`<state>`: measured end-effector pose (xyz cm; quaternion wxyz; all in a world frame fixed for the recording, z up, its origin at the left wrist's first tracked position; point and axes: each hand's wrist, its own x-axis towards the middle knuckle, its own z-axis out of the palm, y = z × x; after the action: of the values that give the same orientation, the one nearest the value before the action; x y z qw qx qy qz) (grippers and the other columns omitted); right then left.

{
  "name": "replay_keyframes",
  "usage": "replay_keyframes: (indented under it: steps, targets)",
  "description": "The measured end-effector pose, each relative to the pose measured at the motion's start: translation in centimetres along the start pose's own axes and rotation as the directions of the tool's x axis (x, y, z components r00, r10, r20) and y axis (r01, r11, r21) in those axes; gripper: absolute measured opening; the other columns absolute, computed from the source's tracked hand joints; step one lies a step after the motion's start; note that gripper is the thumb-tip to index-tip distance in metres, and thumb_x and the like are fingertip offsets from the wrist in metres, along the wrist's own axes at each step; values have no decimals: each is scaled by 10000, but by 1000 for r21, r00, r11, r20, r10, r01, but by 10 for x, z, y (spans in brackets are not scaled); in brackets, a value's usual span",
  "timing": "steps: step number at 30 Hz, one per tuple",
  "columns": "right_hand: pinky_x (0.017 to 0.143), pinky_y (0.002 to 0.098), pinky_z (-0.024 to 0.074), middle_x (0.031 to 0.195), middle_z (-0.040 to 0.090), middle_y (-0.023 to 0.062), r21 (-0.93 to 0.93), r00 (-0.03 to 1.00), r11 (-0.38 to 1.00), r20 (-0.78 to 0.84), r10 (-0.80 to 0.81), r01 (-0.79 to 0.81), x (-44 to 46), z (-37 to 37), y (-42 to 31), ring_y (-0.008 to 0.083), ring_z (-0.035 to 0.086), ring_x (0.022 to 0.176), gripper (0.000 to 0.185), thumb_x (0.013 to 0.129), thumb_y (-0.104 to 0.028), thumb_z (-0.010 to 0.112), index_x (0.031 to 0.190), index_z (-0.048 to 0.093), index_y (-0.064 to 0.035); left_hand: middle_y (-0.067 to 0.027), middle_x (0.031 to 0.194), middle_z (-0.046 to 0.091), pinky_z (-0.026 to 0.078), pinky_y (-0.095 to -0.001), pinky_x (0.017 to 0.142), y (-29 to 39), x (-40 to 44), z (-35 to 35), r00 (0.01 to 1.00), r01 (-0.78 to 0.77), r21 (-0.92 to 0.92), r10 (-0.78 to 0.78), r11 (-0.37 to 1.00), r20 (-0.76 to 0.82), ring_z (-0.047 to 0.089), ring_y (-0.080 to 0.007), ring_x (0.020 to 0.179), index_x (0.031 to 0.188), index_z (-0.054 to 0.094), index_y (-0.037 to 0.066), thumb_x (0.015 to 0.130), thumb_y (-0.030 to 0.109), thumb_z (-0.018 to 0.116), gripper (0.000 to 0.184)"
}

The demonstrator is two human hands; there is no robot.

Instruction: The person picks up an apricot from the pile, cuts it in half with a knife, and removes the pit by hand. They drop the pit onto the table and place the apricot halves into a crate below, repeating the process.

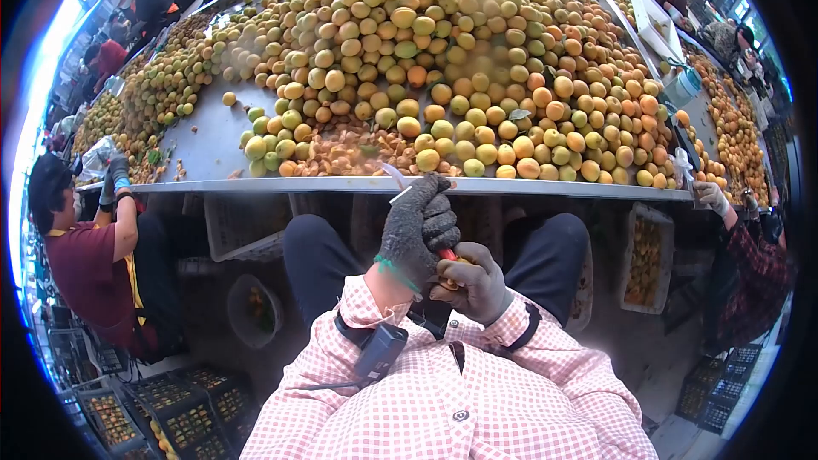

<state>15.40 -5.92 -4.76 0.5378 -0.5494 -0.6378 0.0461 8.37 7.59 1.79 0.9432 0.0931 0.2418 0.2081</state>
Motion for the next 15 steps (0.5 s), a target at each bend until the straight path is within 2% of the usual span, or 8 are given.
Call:
replay_keyframes:
  steps: [3,4,6,7,9,11,13,15]
  targets:
    - [645,305,486,963,549,72,24,1000,1000,-30,1,0,8,5,-5,217,565,797,401,815,-357,687,1047,481,-102,90,543,277,194,-197,371,2,4,3,997,-27,68,32,997,-74,229,-27,396,939,509,95,954,196,495,103]
    - [635,309,501,954,544,81,229,972,948,-25,233,-221,7,9,-7,212,578,785,369,823,-315,691,1046,491,-99,87,542,274,193,-197,369,5,10,2,990,-80,50,85,996,-115,224,-28,393,943,508,89,954,200,496,111]
    - [613,255,511,935,558,68,699,780,500,133,611,-511,19,10,-23,141,589,720,308,890,-309,629,1042,502,-73,81,545,273,202,-198,371,13,15,4,968,-181,40,185,983,-169,233,-33,397,952,506,80,956,200,493,122]
    - [613,255,511,935,558,68,698,781,503,129,611,-510,26,9,-28,141,589,720,308,890,-309,629,1042,502,-73,81,545,273,202,-198,371,16,16,-1,969,-179,39,183,983,-165,233,-33,397,952,506,80,956,200,493,122]
    - [590,201,491,934,576,62,852,560,59,288,777,-520,37,7,-32,107,577,660,311,909,-333,599,1044,502,-70,78,553,280,214,-200,381,24,16,-18,969,-231,-53,224,972,-107,248,-35,411,953,509,81,956,208,497,128]
    - [581,222,479,904,587,93,836,511,-4,339,790,-548,39,4,-29,136,577,668,361,931,-395,542,1036,500,-52,78,561,286,222,-201,390,33,11,-29,968,-238,-60,231,969,-100,257,-33,423,964,508,76,959,208,498,132]
    - [579,254,492,877,607,92,820,325,-331,507,798,-467,34,4,-12,164,592,671,393,957,-447,442,1029,495,-65,77,559,282,223,-202,392,43,5,-41,963,-264,-178,268,948,-1,252,-33,423,975,505,72,965,207,489,136]
    - [609,273,498,893,606,97,799,301,-361,537,788,-480,26,9,4,189,598,693,428,967,-466,396,1058,499,-61,75,555,280,223,-204,393,51,-4,-52,962,-265,-222,273,938,7,251,-32,422,970,508,77,974,199,474,127]
